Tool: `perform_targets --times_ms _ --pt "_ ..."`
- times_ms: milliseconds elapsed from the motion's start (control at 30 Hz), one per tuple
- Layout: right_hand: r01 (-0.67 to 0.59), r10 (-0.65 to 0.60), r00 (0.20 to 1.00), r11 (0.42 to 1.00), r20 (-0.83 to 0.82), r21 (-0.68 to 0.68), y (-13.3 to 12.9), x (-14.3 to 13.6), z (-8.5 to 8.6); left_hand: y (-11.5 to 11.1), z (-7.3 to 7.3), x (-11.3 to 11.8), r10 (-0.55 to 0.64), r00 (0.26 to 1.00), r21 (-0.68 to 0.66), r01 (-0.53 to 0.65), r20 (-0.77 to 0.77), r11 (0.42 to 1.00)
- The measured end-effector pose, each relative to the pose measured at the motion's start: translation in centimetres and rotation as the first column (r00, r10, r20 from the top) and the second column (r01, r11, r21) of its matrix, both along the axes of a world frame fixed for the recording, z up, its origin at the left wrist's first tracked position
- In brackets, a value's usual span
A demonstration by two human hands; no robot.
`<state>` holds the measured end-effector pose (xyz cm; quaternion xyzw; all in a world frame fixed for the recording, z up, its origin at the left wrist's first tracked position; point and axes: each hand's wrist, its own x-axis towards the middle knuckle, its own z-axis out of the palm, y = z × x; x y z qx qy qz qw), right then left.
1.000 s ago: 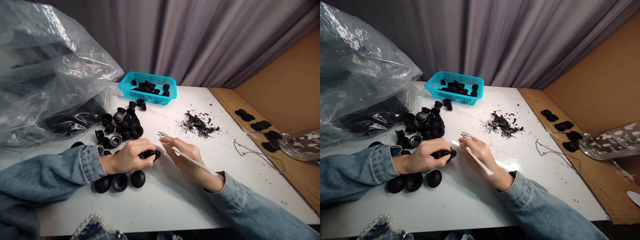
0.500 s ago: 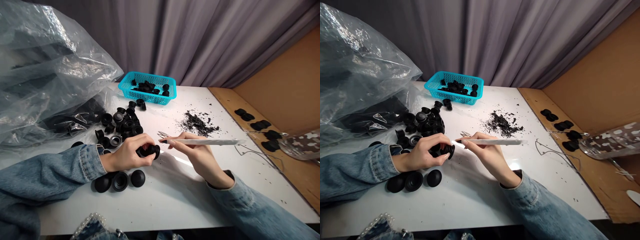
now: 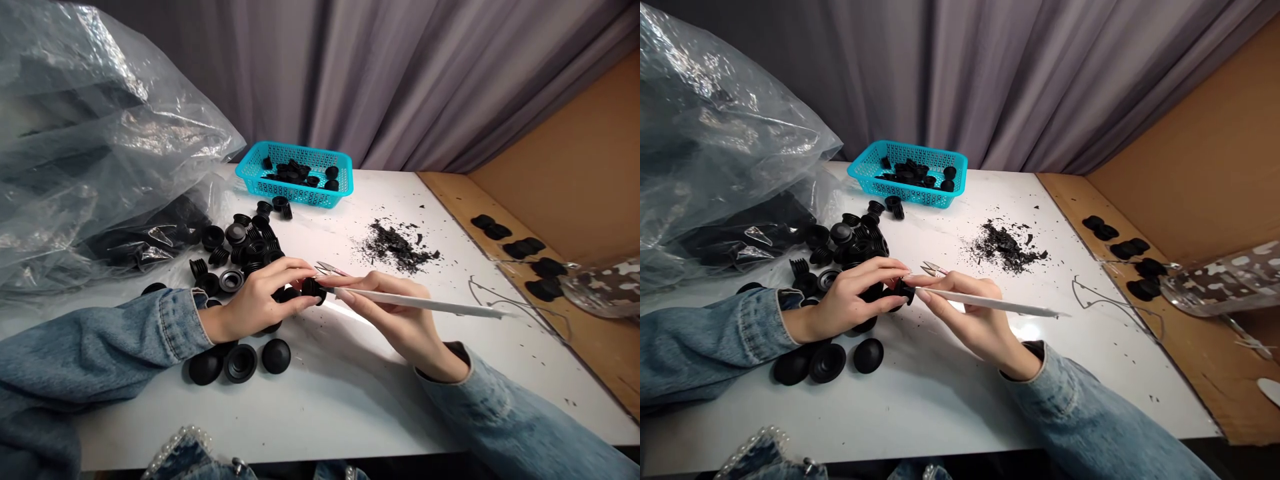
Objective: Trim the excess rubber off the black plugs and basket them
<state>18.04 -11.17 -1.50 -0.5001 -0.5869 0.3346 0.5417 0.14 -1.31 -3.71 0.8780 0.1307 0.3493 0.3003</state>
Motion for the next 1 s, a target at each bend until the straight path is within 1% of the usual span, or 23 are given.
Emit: perform_targets --times_ms 233,400,533,633,833,1000 --pt "0.035 -0.035 0.996 0.999 0.078 0.006 0.24 0.19 0.01 0.16 -0.25 0.07 0.014 0.999 0.045 -0.016 0.043 0.999" --pt "0.013 -0.012 0.999 1.0 0.046 -0.014 0.34 0.27 -0.23 0.22 -0.28 -0.03 0.011 1.0 0.067 -0.012 0.021 0.998" --pt "-0.015 0.016 0.999 0.999 0.035 -0.031 0.5 0.45 -0.52 0.21 -0.24 0.01 -0.013 0.999 0.081 0.009 0.05 0.997" --pt "-0.055 0.055 0.997 0.998 0.047 -0.02 0.6 0.65 -0.58 0.19 -0.18 0.06 -0.009 0.998 0.08 0.004 0.058 0.997" --pt "-0.087 0.083 0.982 0.996 0.169 0.019 0.55 0.83 -0.41 0.18 -0.13 0.05 -0.01 0.999 0.067 0.007 0.051 0.998" --pt "-0.077 0.036 0.939 0.991 0.341 0.109 0.49 0.48 -0.62 0.21 -0.17 0.07 -0.021 0.998 0.072 0.017 0.055 0.997"
